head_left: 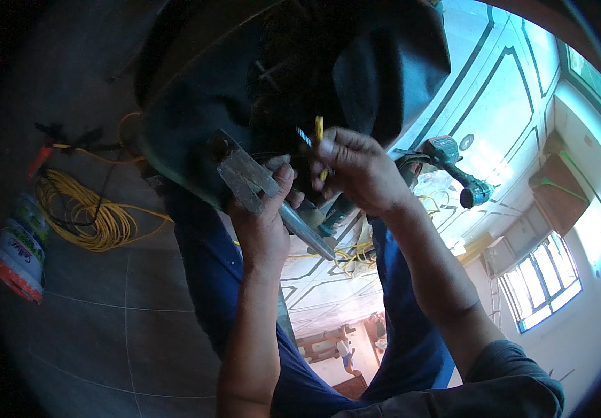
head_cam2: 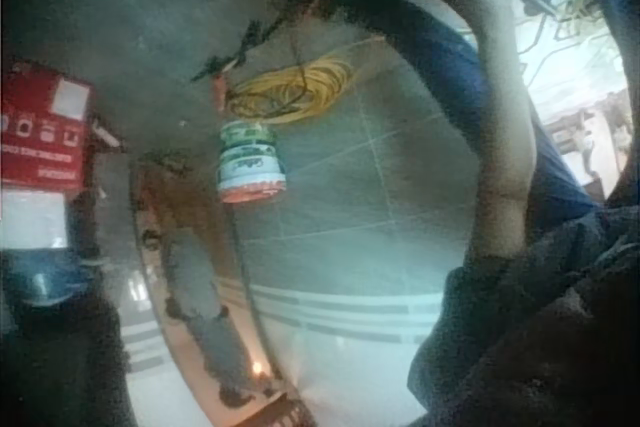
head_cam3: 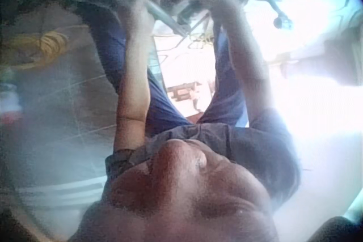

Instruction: The person organizes tools and materials on the floor, handling a yellow extension cord, a power drill, and a tool bag. They plug in the cord, retrieve a screwdriver from the bag, and move around the room while carrying the drill and cord.

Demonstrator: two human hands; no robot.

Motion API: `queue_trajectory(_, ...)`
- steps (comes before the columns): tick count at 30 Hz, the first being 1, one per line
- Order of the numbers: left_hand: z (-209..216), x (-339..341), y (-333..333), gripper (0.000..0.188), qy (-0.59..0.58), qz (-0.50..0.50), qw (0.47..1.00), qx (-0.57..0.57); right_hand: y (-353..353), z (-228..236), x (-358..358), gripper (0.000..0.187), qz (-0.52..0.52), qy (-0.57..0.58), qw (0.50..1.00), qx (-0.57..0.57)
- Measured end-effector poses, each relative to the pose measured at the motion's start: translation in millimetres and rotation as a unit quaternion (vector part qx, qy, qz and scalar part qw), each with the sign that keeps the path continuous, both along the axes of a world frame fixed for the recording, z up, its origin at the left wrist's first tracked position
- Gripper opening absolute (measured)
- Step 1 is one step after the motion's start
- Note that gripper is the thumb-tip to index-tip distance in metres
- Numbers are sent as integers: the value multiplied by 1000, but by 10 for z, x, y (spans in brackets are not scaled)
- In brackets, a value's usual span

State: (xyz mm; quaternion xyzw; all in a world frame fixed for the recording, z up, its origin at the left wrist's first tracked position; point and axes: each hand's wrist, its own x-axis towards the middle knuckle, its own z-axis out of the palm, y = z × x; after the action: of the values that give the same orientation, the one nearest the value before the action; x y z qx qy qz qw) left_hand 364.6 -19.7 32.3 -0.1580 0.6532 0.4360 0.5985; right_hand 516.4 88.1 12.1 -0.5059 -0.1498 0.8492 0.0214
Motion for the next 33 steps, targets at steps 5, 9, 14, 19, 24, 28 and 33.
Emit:
queue_trajectory(5,18,103,38,28,-66,35,997,22,-253,247,147,26,-8,15,998,-53)
queue_trajectory(9,-37,183,-54,25,-120,1,992,27,-303,221,252,26,-8,23,997,-70)
queue_trajectory(14,-66,194,-70,24,-146,0,989,22,-314,159,388,29,-54,42,992,-107)
queue_trajectory(19,-53,265,-48,25,-93,29,995,7,-306,161,498,31,-40,9,996,-78)
queue_trajectory(24,22,178,23,28,-106,-22,994,18,-266,207,668,27,71,-23,997,32)
queue_trajectory(28,-19,181,-57,30,-177,15,983,41,-188,279,723,22,126,-49,985,105)
queue_trajectory(33,-13,227,-51,25,-231,20,973,6,-43,298,720,20,236,-75,943,223)
